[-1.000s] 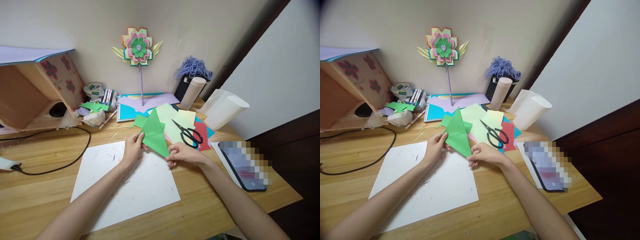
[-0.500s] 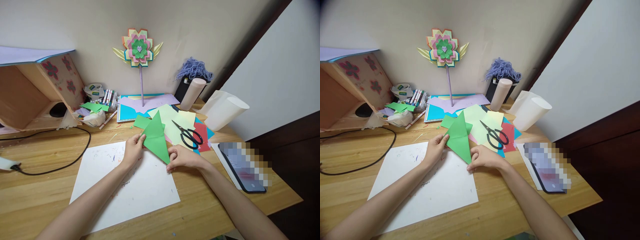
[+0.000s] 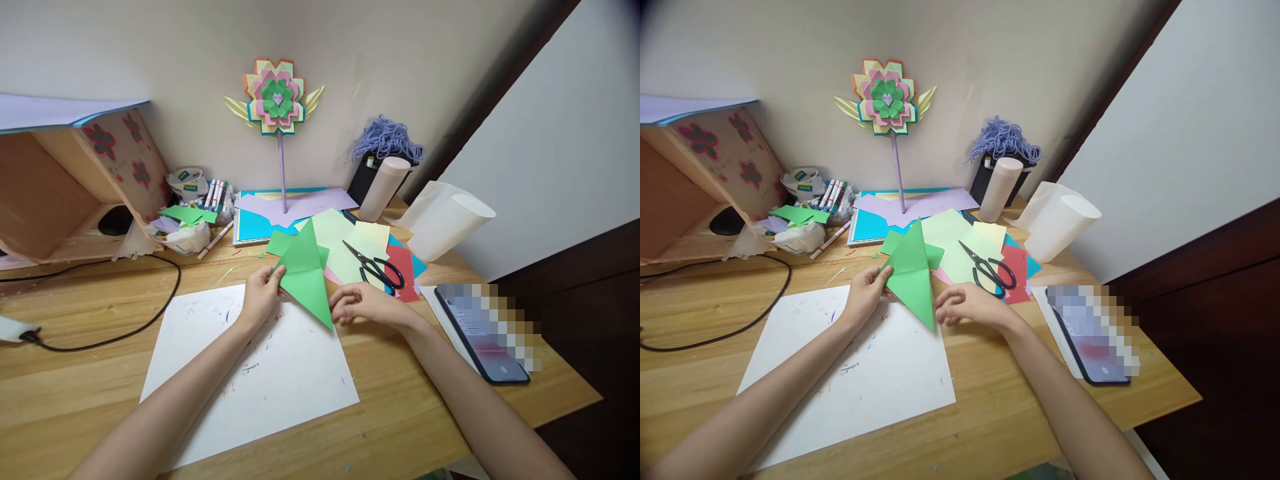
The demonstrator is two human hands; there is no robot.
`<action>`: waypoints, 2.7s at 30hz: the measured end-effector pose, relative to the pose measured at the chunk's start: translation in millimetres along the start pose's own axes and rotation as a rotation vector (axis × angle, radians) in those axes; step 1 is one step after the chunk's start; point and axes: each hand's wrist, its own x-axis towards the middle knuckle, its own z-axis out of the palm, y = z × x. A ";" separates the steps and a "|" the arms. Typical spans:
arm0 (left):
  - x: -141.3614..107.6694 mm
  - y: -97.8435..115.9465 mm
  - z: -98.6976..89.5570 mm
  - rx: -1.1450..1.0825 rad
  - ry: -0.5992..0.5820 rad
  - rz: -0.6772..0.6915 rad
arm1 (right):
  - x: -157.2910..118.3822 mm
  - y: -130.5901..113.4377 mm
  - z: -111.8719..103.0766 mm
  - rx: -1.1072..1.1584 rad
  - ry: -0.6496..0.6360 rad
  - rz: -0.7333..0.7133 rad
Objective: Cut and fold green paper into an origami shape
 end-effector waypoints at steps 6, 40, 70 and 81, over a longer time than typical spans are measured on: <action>-12.0 2.6 4.0 0.133 -0.253 0.050 | 7.6 3.2 2.1 0.031 0.165 -0.146; -28.8 20.5 12.7 -0.091 -0.612 -0.227 | 11.5 7.2 -17.0 0.085 0.638 -0.221; -22.2 7.9 8.0 -0.109 -0.423 -0.117 | 9.9 4.6 28.8 0.124 0.507 -0.282; -15.1 9.3 -4.7 0.350 -0.264 -0.017 | 7.2 4.2 26.3 0.067 0.505 -0.304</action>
